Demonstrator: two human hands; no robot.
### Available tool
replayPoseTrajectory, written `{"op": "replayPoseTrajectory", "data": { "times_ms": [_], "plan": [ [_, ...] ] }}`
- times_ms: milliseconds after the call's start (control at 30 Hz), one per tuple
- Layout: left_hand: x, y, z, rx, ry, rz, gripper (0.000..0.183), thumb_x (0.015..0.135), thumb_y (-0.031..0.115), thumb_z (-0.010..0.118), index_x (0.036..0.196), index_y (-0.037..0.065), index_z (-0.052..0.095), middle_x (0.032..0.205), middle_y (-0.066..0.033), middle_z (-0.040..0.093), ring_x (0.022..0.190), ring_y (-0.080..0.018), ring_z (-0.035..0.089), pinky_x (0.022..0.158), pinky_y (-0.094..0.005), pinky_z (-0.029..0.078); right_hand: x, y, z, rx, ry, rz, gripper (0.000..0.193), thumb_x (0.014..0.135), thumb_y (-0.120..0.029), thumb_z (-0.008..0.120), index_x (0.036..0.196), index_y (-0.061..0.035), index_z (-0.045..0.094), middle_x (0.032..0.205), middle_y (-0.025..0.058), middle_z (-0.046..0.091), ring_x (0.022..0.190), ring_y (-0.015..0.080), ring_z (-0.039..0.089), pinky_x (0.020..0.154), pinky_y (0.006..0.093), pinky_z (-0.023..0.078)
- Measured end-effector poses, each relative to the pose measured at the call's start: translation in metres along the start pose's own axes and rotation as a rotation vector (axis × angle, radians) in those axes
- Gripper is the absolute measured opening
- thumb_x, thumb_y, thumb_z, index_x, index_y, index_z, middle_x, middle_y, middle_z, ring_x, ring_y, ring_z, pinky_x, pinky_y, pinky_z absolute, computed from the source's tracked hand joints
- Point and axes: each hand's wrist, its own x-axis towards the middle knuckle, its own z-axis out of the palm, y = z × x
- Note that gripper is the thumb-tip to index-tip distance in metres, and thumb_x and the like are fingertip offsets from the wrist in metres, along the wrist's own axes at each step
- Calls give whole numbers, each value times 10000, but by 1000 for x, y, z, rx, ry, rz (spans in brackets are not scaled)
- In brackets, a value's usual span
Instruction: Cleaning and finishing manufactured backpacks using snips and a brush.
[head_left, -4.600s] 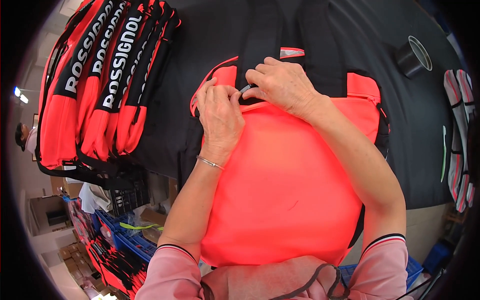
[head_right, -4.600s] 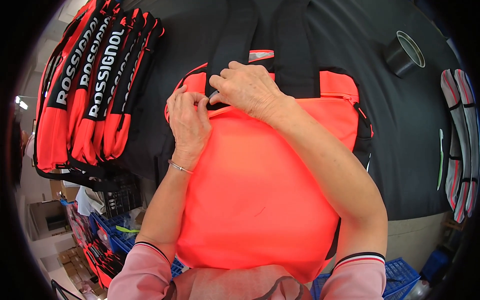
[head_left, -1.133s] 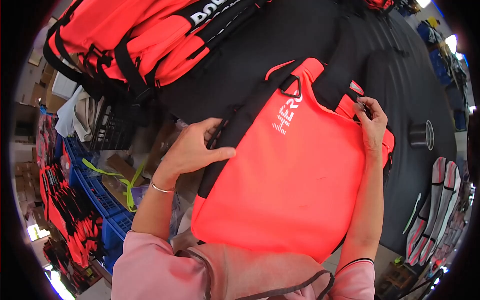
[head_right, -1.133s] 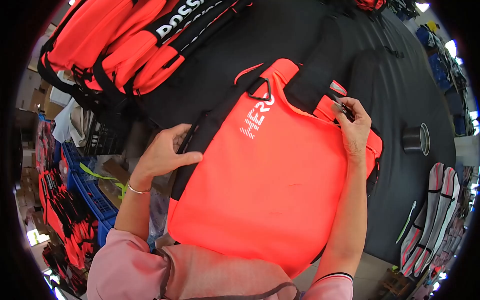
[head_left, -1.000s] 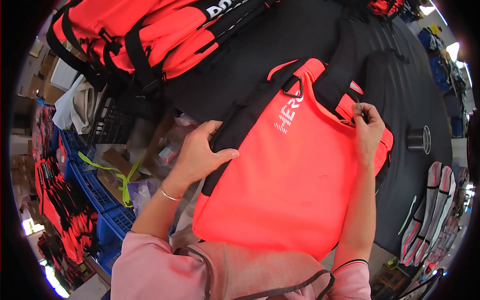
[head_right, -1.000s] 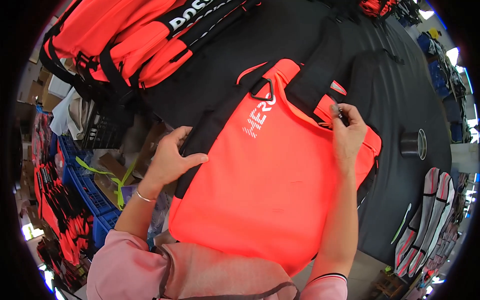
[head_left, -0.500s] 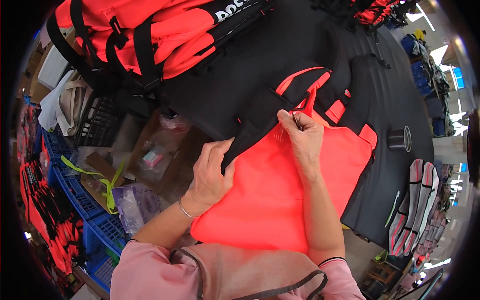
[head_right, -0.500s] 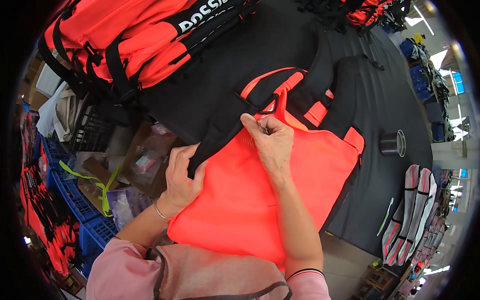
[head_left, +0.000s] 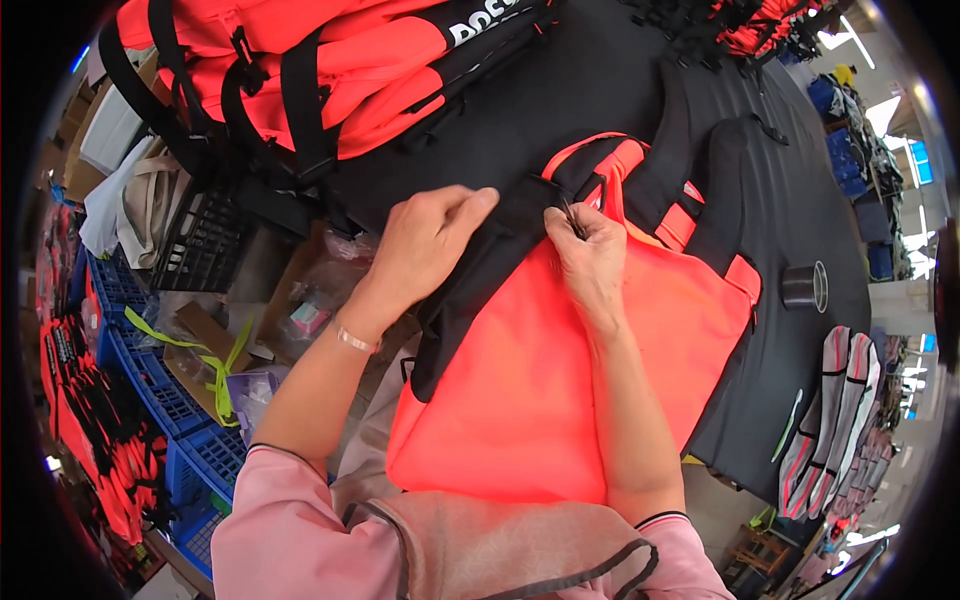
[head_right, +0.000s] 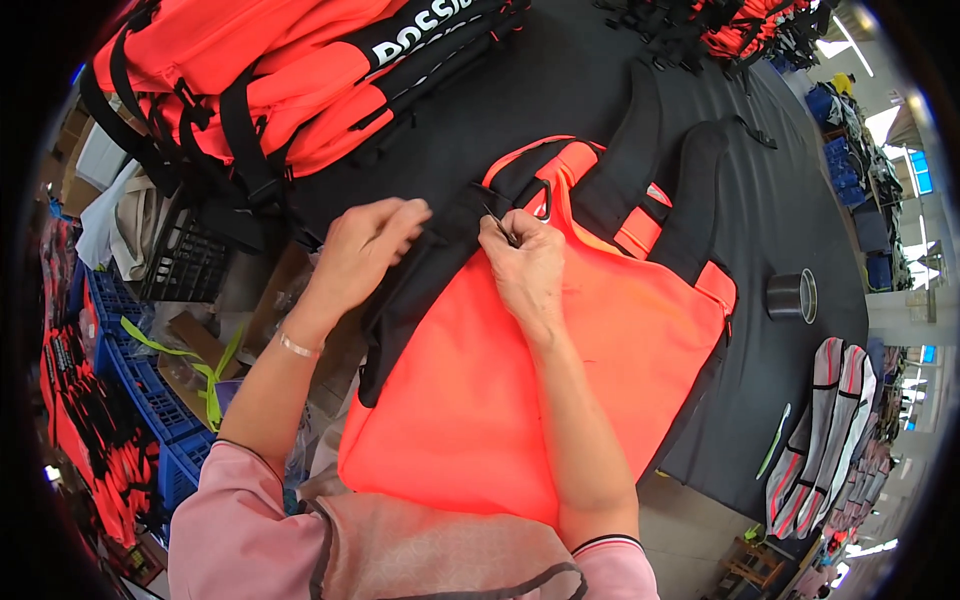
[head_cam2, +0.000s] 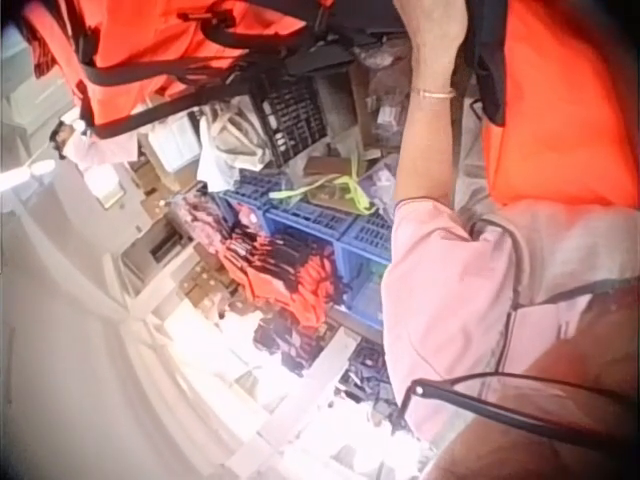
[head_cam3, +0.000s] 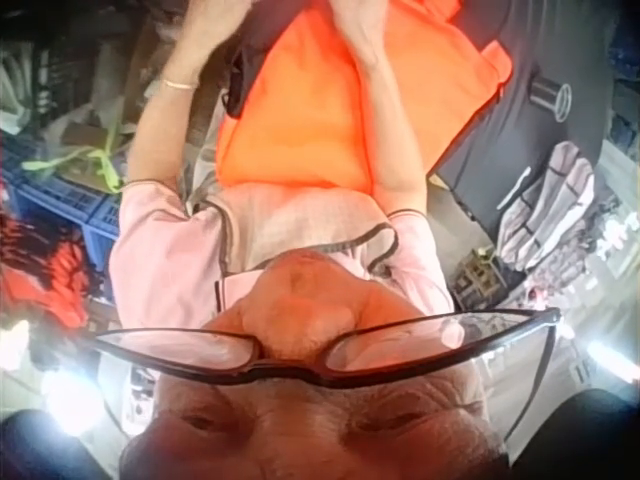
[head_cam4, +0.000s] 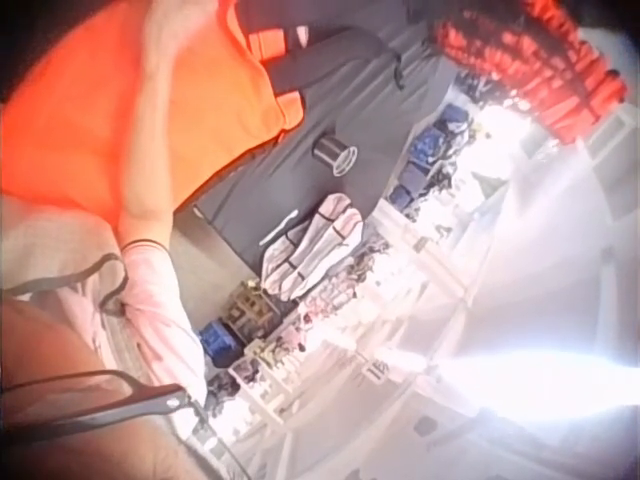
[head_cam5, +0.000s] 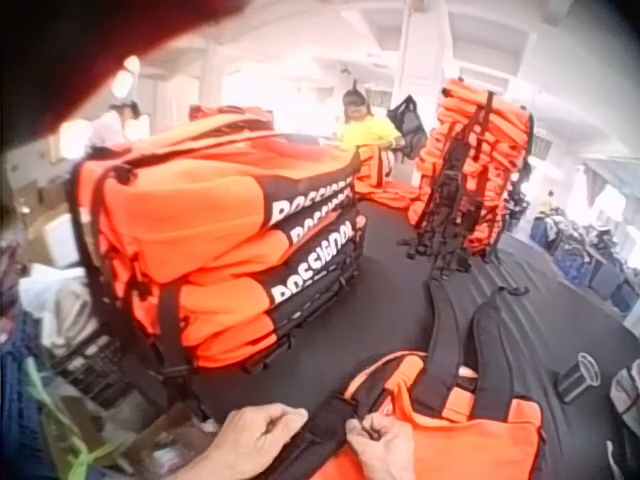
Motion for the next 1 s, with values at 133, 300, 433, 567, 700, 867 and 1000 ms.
{"op": "replayPoseTrajectory", "data": {
  "times_ms": [133,300,433,567,700,867,1000],
  "plan": [
    [19,0,13,-211,-75,-80,319,890,283,708,1034,-1,722,860,-113,729,777,-121,680,709,-278,526,-9,-7,-3,101,-43,-32,422,900,-75,681,613,-68,371,586,-80,326,572,23,276,491,249,233],
    [7,13,14,-19,25,148,135,797,112,759,896,21,756,834,-124,712,729,-219,688,681,-305,534,-18,-6,-4,152,-40,-77,399,900,-38,674,635,-74,378,612,-86,335,590,13,286,498,234,240],
    [4,18,19,97,3,47,117,816,92,727,850,-17,704,849,-137,681,711,-236,675,668,-322,526,-24,-9,-1,163,-22,-83,398,896,-33,677,644,-77,372,618,-85,330,596,14,283,502,232,246],
    [-9,-1,24,-162,129,136,108,898,65,657,895,-37,623,881,-119,634,719,-193,671,655,-299,515,-26,-10,-1,144,-11,-95,419,917,-66,662,628,-95,360,617,-90,322,580,17,278,503,239,233],
    [-17,0,23,-385,194,42,146,963,102,622,936,-40,602,883,-77,621,749,-135,671,654,-257,508,-25,-8,1,222,-32,-97,415,919,-53,651,633,-98,353,622,-92,319,584,14,275,510,235,231],
    [-1,15,9,-494,94,-144,248,905,178,715,989,-47,653,865,-84,671,741,-128,675,671,-253,517,-26,-9,1,218,-26,-75,398,922,-63,659,636,-93,383,624,-96,329,590,10,278,520,228,234],
    [9,20,5,-102,-83,-71,254,798,180,790,971,-2,753,858,-104,721,739,-142,683,689,-277,528,-29,-11,3,142,-11,-87,392,904,-32,669,660,-85,366,639,-90,327,610,14,283,513,227,257]
  ]
}}
